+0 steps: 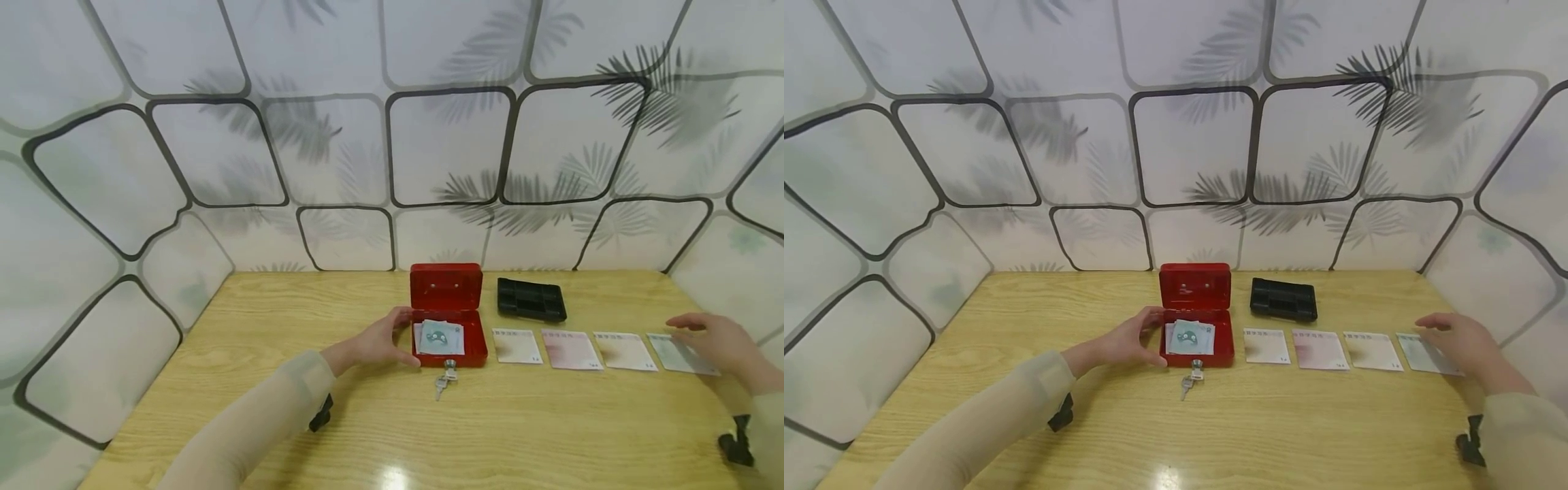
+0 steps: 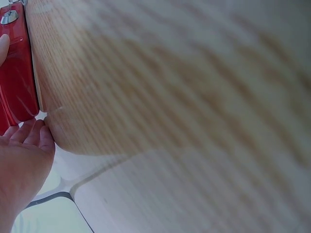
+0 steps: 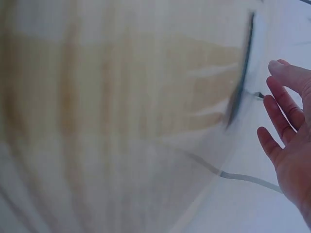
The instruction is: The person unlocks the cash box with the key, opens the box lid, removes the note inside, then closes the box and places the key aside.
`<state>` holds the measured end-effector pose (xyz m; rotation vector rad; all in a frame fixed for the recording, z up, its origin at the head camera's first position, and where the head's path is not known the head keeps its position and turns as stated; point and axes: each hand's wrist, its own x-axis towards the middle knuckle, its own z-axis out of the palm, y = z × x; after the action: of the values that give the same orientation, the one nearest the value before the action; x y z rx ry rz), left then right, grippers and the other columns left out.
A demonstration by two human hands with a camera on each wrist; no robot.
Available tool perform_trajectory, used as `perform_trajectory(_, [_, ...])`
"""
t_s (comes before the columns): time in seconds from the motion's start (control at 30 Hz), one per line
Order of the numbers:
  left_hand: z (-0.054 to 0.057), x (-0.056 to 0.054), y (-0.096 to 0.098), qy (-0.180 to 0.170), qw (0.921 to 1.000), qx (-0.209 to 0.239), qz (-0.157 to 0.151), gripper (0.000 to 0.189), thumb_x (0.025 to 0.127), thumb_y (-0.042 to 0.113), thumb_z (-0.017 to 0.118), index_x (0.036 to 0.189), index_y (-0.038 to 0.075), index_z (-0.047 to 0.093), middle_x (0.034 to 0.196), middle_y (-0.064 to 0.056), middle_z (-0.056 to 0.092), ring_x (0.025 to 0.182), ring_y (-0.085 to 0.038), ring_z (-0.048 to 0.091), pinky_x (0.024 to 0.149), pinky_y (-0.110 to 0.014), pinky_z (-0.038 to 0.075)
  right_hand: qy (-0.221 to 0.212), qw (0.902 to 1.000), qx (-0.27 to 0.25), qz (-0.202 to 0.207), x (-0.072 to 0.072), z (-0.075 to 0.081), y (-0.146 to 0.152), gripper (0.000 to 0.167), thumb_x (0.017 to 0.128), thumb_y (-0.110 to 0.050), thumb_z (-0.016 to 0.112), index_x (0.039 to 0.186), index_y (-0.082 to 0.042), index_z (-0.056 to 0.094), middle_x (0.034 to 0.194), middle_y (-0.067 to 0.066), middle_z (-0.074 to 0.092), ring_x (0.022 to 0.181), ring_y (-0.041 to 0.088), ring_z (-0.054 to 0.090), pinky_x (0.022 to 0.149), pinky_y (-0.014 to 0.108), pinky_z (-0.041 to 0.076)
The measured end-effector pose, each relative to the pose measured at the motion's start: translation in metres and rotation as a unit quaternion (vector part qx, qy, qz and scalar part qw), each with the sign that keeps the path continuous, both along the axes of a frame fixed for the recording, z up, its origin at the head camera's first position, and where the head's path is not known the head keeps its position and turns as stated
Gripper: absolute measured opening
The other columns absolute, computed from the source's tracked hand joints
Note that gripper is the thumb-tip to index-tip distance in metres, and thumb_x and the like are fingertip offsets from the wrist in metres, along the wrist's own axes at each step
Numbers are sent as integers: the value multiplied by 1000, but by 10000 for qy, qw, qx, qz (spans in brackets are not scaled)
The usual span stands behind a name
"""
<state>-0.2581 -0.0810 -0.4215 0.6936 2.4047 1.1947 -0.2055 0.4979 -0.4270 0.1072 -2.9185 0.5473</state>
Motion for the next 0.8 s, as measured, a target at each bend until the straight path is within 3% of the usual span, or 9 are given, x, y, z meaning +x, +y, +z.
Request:
perform_trajectory(0.13, [-1,0,1,-15,10000,23,-21,92,75,25,86,145,9,29,147,-12,40,136,-27,35,113,-42,27,399,9990,-175,119,2,12,-13,30,94,-13,65,110,12,62,112,39,55,93,53,52,66,56,48])
perform_trajectory(0.17, [-1,0,1,-16,10000,42,-29,91,75,24,86,145,8,29,147,-12,40,136,-27,35,113,-43,26,462,9985,-240,178,1,17,-19,30,93,-13,65,111,11,62,111,38,57,92,43,57,65,51,50])
perform_trajectory(0.23, [-1,0,1,-16,10000,65,-39,91,76,23,86,145,8,29,148,-13,39,137,-28,35,113,-43,26,597,9966,-469,316,-2,25,-31,29,93,-13,67,111,9,63,105,19,67,90,20,62,64,34,53])
perform_trajectory(0.3, [0,0,0,-18,9999,93,-49,90,76,22,85,145,8,29,147,-13,39,137,-28,34,113,-43,26,653,9940,-725,503,-6,33,-48,28,92,-12,67,113,7,64,101,-4,67,86,-3,57,62,18,48])
perform_trajectory(0.37, [1,0,0,-19,9999,98,-49,89,77,22,85,145,9,29,147,-13,40,137,-28,34,113,-43,25,674,9904,-988,701,-9,40,-67,28,92,-11,68,113,6,64,102,-14,62,82,-19,46,63,9,43])
perform_trajectory(0.4, [1,0,0,-21,9999,97,-46,89,77,22,85,145,9,29,147,-13,40,137,-28,34,113,-43,25,653,9884,-1106,808,-11,43,-78,28,92,-12,67,114,5,64,104,-15,61,83,-20,45,65,7,43])
perform_trajectory(0.57, [0,0,0,-19,10000,52,-45,90,76,23,86,145,10,30,148,-12,40,137,-27,34,114,-43,25,465,9806,-1367,1323,-16,56,-136,30,94,-12,66,120,3,62,113,17,64,89,-13,50,71,12,47])
perform_trajectory(0.8, [-1,-1,0,42,9999,123,-67,90,76,22,86,145,9,30,146,-13,41,136,-28,35,114,-43,25,29,9678,-1505,2020,-15,62,-206,33,94,-14,66,123,2,60,115,17,63,97,16,60,78,30,51])
